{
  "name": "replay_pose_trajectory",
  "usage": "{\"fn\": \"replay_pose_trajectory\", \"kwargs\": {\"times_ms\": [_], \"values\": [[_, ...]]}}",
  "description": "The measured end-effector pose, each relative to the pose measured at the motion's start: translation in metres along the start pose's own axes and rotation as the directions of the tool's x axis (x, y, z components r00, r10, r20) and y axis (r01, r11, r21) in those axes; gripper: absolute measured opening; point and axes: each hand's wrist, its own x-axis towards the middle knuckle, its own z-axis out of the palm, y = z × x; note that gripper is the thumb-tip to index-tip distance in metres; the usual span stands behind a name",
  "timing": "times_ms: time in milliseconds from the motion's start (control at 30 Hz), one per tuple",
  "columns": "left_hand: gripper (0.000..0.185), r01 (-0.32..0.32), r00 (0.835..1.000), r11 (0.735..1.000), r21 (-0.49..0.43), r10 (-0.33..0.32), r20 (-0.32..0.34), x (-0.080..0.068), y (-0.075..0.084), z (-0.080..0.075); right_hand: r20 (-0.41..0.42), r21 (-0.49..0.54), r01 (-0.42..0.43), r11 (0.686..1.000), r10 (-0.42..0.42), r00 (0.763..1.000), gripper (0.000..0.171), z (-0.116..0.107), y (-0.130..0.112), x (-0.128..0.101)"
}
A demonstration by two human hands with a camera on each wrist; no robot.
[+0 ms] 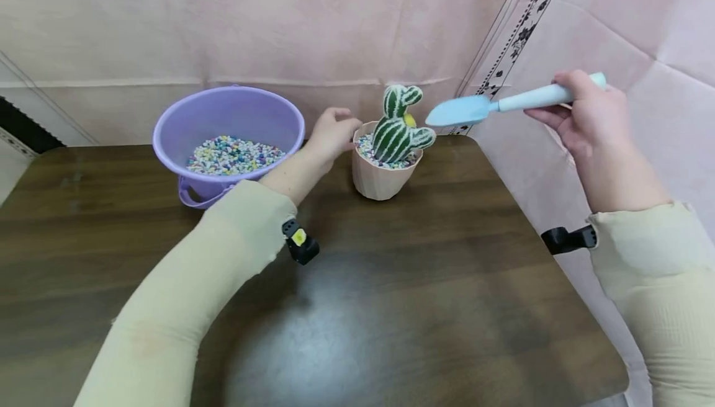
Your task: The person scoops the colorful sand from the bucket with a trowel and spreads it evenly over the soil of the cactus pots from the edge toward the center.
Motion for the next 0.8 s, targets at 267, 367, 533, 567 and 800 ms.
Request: {"fn": "replay_pose_trajectory", "kwargs": {"times_ms": [267, 367, 533, 567, 800], "values": [[0.045, -0.064, 0.993, 0.996, -0.066, 0.057, -0.108, -0.029, 0.051, -0.065, 0.099, 0.137, -0.144, 0.98, 0.131, 0.986, 0.023, 0.052, 0.014, 0.012], [0.046, -0.083, 0.987, 0.988, -0.129, 0.064, -0.149, -0.038, 0.057, -0.098, 0.12, 0.104, -0.173, 0.979, 0.161, 0.98, 0.024, 0.078, 0.034, 0.013], [0.051, -0.087, 0.976, 0.982, -0.169, 0.049, -0.214, -0.043, 0.044, -0.151, 0.169, -0.006, -0.196, 0.981, 0.194, 0.966, 0.017, 0.116, 0.075, 0.009], [0.052, -0.081, 0.972, 0.983, -0.163, 0.041, -0.23, -0.043, 0.04, -0.161, 0.183, -0.038, -0.189, 0.981, 0.193, 0.964, 0.015, 0.122, 0.083, 0.008], [0.055, -0.007, 0.941, 0.996, -0.087, -0.023, -0.339, -0.038, 0.009, -0.201, 0.226, -0.262, -0.044, 0.964, 0.105, 0.968, 0.009, 0.151, 0.144, 0.006]]}}
